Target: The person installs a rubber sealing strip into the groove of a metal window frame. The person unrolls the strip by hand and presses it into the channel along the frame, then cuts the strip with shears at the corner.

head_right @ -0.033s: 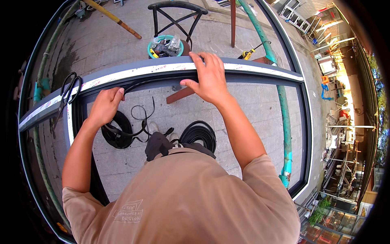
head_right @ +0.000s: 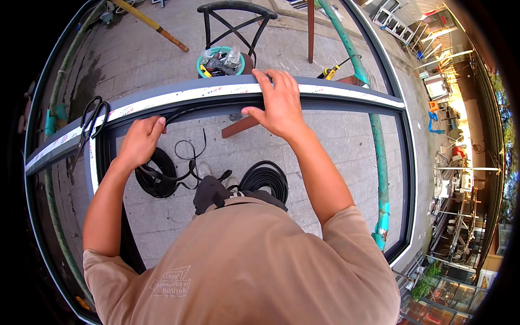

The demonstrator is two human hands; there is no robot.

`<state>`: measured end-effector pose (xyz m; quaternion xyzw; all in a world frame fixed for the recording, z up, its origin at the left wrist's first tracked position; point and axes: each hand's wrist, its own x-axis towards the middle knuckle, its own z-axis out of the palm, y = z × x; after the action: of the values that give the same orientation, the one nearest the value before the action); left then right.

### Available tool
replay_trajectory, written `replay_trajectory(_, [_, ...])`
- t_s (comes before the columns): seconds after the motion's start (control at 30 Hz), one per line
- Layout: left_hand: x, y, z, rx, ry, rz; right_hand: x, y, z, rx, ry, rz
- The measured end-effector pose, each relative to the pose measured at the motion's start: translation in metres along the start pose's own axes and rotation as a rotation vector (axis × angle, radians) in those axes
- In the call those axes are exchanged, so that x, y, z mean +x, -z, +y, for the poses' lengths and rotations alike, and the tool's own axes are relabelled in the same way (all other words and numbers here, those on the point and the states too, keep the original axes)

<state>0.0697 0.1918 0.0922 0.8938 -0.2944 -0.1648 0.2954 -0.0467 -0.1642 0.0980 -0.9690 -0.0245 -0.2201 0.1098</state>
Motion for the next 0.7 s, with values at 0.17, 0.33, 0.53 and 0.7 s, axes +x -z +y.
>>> replay_trajectory(0.17, [0.001, 0.0, -0.006, 0.039, -0.063, -0.027, -0.003, -0.014, 0.006, -0.053, 0.011, 0.049])
replay_trajectory(0.33, [-0.001, 0.002, -0.003, 0.011, -0.036, 0.0, -0.001, -0.013, 0.006, -0.057, 0.064, 0.108])
replay_trajectory(0.53, [0.0, 0.0, 0.0, -0.009, -0.037, 0.03, 0.0, -0.013, 0.006, -0.057, 0.06, 0.128])
replay_trajectory(0.7, [0.0, 0.002, 0.0, -0.008, -0.034, 0.041, 0.005, -0.002, 0.012, -0.013, 0.087, 0.052])
